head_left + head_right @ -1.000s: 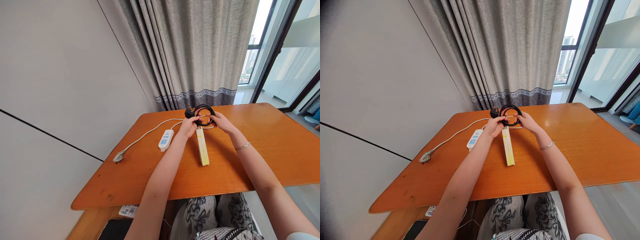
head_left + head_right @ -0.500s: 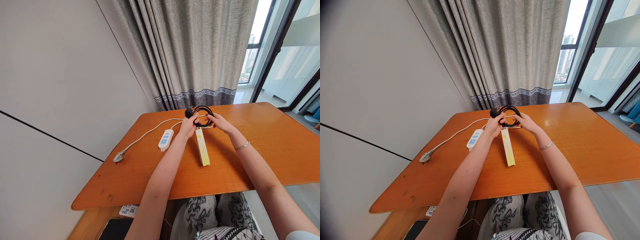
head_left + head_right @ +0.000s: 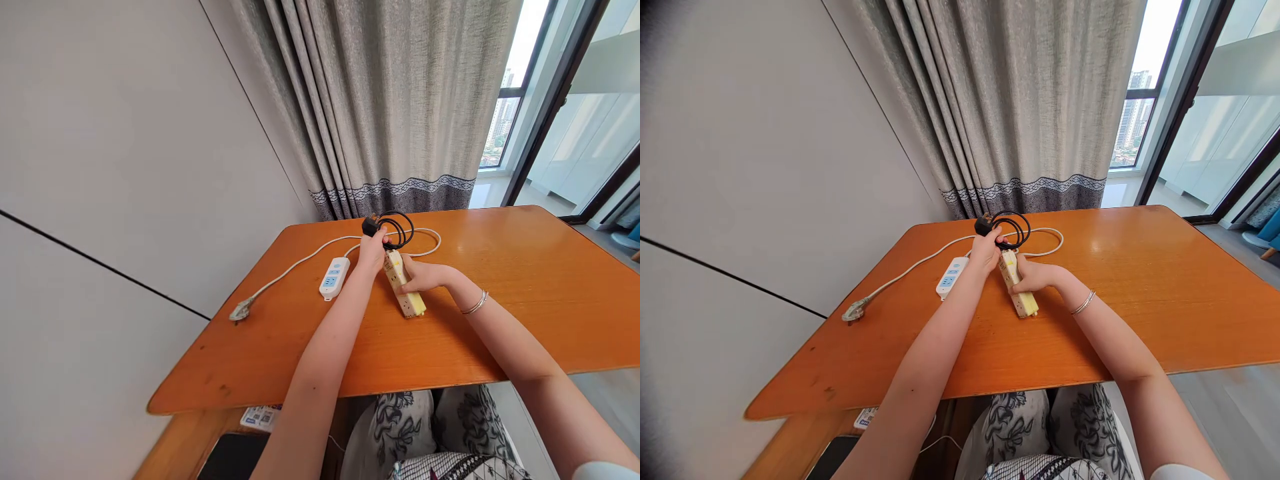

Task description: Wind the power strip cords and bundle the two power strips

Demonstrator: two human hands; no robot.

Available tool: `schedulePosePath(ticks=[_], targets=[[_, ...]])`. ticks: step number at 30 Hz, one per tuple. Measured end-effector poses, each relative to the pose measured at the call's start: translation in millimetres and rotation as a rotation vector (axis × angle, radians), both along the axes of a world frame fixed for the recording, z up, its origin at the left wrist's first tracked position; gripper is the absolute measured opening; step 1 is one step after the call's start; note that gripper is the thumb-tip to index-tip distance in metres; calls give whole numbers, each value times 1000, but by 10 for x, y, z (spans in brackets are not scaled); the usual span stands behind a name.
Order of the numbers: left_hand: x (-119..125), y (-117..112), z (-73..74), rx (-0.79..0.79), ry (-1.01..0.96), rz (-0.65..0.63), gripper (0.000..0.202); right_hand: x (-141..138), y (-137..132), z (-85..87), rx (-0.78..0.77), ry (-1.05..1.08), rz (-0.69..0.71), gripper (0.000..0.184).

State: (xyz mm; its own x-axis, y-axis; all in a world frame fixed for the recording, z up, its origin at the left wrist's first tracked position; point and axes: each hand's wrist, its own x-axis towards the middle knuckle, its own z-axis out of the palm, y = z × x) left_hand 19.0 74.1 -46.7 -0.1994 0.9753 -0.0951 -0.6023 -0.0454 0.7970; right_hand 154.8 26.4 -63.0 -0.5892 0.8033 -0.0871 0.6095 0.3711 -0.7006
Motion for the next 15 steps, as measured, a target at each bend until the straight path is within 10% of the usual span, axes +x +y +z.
schedulePosePath(ticks=[7,15], targets=[[-110,176,-158,30,-6,50,28,3,-174,318,179,-395,-166,57],[-138,184,-232,19,191,-33,21,111,-288,475,340,-463,-172,72]])
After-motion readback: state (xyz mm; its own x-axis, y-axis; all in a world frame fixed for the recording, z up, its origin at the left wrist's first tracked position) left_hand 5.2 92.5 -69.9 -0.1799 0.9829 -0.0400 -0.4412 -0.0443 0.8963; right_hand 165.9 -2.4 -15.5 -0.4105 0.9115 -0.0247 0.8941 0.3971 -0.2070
